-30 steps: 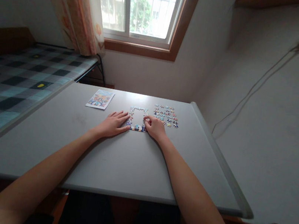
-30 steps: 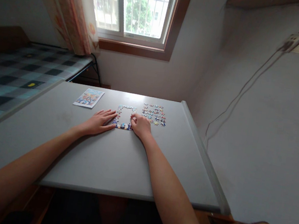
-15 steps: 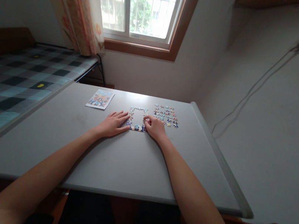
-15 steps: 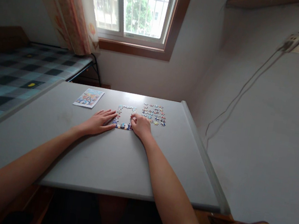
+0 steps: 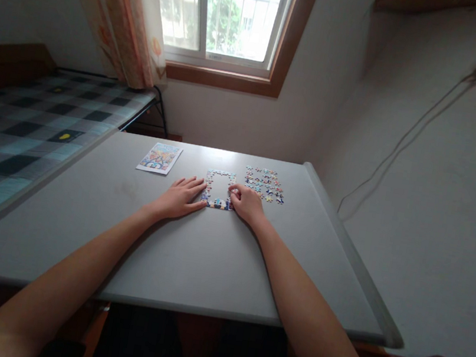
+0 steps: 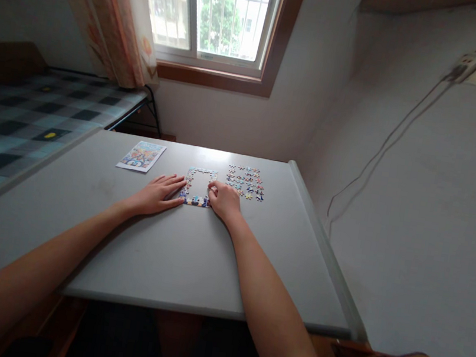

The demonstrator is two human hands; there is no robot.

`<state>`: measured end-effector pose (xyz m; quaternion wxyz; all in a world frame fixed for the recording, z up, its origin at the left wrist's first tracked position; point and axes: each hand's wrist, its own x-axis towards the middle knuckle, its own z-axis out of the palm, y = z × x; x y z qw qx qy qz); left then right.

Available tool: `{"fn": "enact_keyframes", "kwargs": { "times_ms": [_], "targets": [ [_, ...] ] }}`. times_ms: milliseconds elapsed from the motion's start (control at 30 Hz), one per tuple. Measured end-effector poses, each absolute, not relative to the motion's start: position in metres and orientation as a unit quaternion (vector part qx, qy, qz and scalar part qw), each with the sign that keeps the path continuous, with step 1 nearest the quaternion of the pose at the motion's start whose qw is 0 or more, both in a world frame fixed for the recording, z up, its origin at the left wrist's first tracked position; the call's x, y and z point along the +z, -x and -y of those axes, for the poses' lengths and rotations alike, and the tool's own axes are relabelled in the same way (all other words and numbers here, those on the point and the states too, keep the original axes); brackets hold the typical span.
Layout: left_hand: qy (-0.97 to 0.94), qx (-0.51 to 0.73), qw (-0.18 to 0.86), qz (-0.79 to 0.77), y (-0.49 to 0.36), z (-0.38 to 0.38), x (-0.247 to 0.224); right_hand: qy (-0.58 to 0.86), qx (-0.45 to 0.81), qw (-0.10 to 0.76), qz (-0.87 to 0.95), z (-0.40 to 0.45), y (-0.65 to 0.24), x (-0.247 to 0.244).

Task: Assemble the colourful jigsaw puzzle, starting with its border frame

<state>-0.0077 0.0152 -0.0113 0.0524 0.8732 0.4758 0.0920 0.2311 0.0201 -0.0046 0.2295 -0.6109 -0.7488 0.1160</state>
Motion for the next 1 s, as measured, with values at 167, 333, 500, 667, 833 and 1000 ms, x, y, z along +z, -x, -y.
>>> {"fn": "enact_keyframes", "kwargs": {
  "times_ms": [167, 333, 500, 667, 833, 1000],
  "targets": [
    [-0.871, 0.090, 0.057, -0.479, 0.0068, -0.0145, -0.0098, 0.611, 0.118, 0.229, 0.749, -0.0194, -0.2313, -0.0043],
    [-0.871, 0.092, 0.056, -0.480, 0.0069, -0.0144, -0.0094, 0.610, 0.122, 0.234, 0.747, -0.0200, -0.2313, -0.0054],
    [-0.871, 0.088, 0.055, -0.481, 0.0063, -0.0135, -0.0081, 0.608, 0.122, 0.233, 0.749, -0.0201, -0.2313, -0.0053],
    [-0.872, 0.084, 0.052, -0.480, 0.0062, -0.0137, -0.0073, 0.611, 0.121, 0.231, 0.748, -0.0196, -0.2312, -0.0050],
    [-0.872, 0.085, 0.051, -0.480, 0.0064, -0.0143, -0.0085, 0.611, 0.123, 0.232, 0.747, -0.0187, -0.2309, -0.0029],
    [-0.872, 0.085, 0.053, -0.480, 0.0061, -0.0135, -0.0077, 0.609, 0.121, 0.233, 0.749, -0.0186, -0.2309, -0.0028]
  ]
}}
